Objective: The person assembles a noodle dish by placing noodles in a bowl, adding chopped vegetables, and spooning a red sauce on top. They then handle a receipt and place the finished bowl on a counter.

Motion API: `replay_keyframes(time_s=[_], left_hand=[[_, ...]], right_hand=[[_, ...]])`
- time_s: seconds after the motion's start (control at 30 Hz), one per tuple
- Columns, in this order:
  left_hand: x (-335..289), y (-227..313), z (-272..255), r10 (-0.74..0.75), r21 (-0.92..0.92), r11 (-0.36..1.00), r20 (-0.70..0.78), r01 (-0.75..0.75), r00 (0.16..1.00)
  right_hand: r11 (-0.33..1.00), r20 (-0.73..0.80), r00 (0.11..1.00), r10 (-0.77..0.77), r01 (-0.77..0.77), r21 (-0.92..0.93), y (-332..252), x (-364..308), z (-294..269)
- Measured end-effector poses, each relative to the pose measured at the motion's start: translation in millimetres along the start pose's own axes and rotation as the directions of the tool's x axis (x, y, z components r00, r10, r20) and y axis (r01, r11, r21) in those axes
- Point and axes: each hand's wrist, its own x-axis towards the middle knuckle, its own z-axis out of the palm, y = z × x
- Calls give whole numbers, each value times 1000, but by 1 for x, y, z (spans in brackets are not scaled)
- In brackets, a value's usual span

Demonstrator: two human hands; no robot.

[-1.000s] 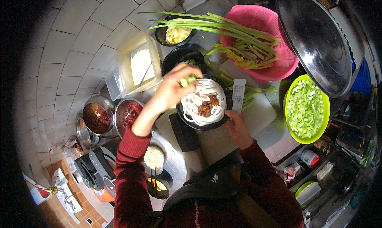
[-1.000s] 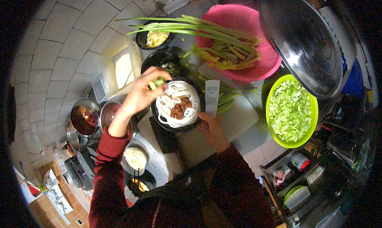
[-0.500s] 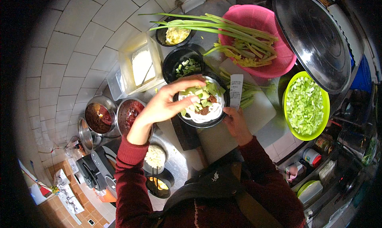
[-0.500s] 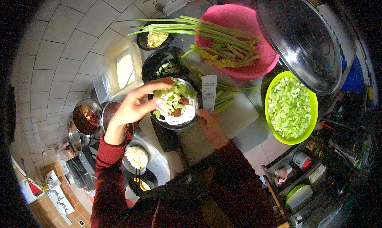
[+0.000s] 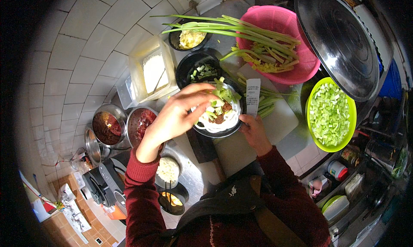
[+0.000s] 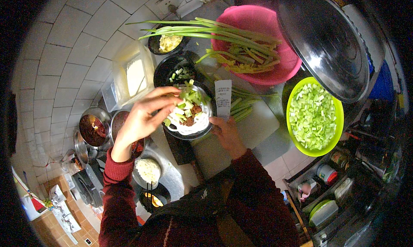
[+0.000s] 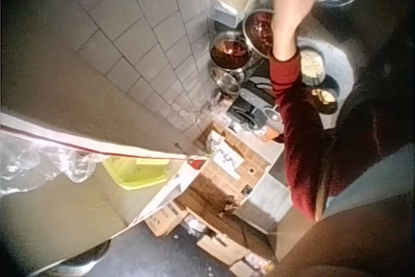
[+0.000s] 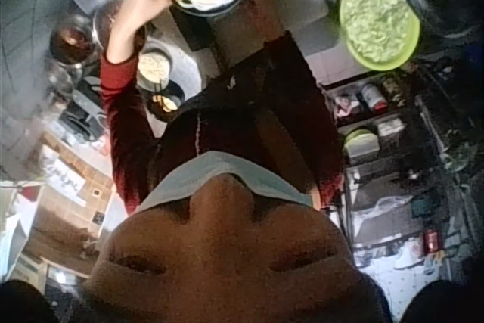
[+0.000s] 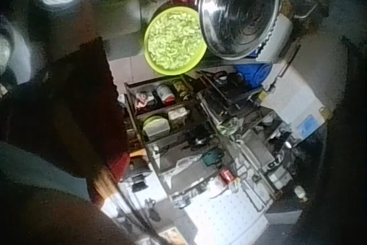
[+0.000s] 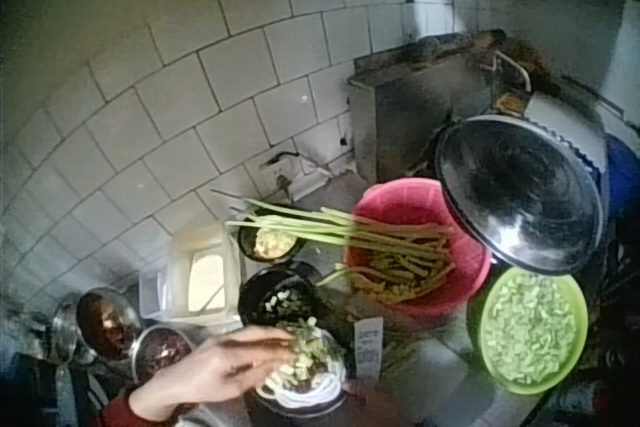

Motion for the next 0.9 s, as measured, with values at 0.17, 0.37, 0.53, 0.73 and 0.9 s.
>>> replay_keyframes(time_s=[0.17, 0.37, 0.53, 0.73, 0.9], left_hand=[[14, -16, -2, -136, 37, 989, -130, 142, 982], [13, -46, -10, -245, -220, 961, -380, 170, 892], [27, -102, -7, -144, 125, 975, -271, 183, 952], [44, -149, 7, -562, 615, 667, 46, 420, 826], [46, -181, 34, -267, 607, 763, -18, 223, 963]], right_hand=[[1000, -44, 999, 8, -8, -10, 2, -2, 1], [914, -41, 975, -217, 188, -360, 26, 4, -30], [696, -92, 978, -188, 67, -715, 22, -15, -51], [997, -168, 984, 56, -47, 60, 6, -28, -39], [998, -170, 984, 44, -37, 44, 7, -24, -40]])
